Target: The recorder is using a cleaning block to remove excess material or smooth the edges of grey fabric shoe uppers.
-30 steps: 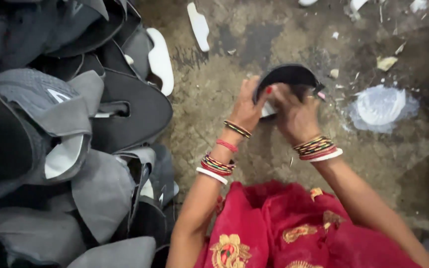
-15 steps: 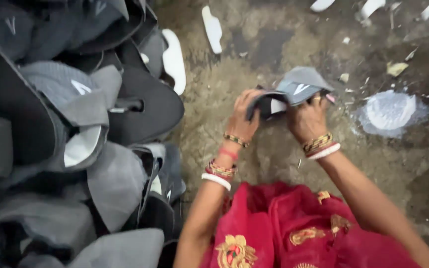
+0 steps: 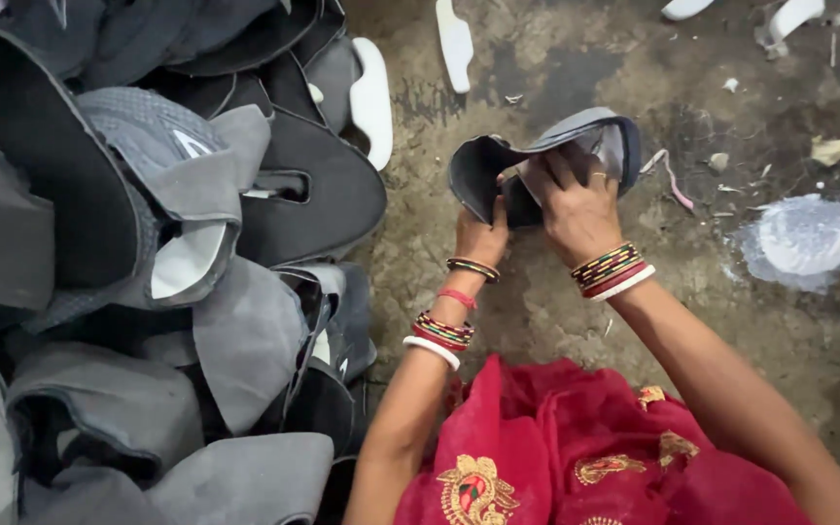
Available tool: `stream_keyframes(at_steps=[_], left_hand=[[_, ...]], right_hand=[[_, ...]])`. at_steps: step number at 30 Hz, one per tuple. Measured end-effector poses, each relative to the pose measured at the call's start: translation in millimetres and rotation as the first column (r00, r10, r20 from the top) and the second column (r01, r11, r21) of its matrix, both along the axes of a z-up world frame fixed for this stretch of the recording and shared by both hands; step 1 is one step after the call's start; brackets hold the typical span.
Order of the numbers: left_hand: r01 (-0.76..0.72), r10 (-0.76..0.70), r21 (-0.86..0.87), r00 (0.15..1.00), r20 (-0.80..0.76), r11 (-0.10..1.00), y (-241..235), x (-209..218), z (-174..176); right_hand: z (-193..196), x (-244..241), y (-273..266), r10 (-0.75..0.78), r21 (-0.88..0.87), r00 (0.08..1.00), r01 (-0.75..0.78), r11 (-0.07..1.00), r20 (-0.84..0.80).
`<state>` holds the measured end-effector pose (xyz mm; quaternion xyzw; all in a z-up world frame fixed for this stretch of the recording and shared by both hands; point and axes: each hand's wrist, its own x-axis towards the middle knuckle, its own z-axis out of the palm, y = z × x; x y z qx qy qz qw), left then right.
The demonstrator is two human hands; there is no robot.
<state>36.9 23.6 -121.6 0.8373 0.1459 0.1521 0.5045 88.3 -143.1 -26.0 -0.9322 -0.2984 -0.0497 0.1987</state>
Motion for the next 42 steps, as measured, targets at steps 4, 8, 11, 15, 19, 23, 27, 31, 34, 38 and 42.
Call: stream_keyframes(at_steps=[4, 8, 11, 15, 19, 23, 27, 31, 34, 38, 42], left_hand=[[-0.035, 0.037, 0.016, 0.979, -0.2, 0.999, -10, 4, 7], [-0.038, 0.044, 0.078, 0.996, -0.077, 0.996, -16, 7, 13], [-0.026, 0.028, 0.099, 0.999, -0.021, 0.995, -16, 10, 24], [-0.016, 0.025, 0.077, 0.993, -0.119, 0.997, -21, 5, 31], [-0.017, 0.019, 0.082, 0.999, -0.03, 0.996, -25, 10, 36], [0.07, -0.06, 0.254, 0.997, -0.047, 0.965, -25, 2, 32], [0.178, -0.192, 0.268, 0.981, 0.029, 0.947, -36, 2, 66], [0.236, -0.243, 0.275, 0.97, -0.009, 0.932, -38, 4, 77], [0.243, -0.262, 0.263, 0.964, 0.041, 0.934, -32, -3, 62], [0.043, -0.045, 0.176, 0.999, 0.008, 0.984, -22, -11, 38], [0.192, -0.204, 0.199, 0.978, 0.043, 0.961, -30, 0, 75]], right_hand=[[-25, -12, 4, 0.002, 0.0, 1.0, -0.002, 1.0, -0.026], [-46, -37, -10, -0.03, -0.046, 1.0, 0.029, 0.999, -0.008], [-19, -71, -30, -0.054, -0.23, 0.998, 0.059, 0.971, 0.024], [-34, -50, -11, -0.067, -0.187, 0.997, 0.074, 0.98, 0.043], [-70, -37, -8, -0.11, -0.107, 0.99, 0.1, 0.989, -0.091], [-36, -71, -31, -0.047, -0.25, 0.989, 0.081, 0.965, 0.139], [-37, -57, -39, -0.103, -0.033, 0.994, 0.102, 0.994, -0.019], [-29, -31, -43, -0.074, -0.092, 0.994, 0.067, 0.993, -0.078], [-31, -24, -69, 0.053, 0.123, 0.982, -0.031, 0.992, -0.182], [33, -37, -74, 0.155, 0.255, 0.976, -0.113, 0.96, -0.153], [0, -55, -67, -0.032, 0.034, 0.999, 0.031, 0.999, 0.039]])
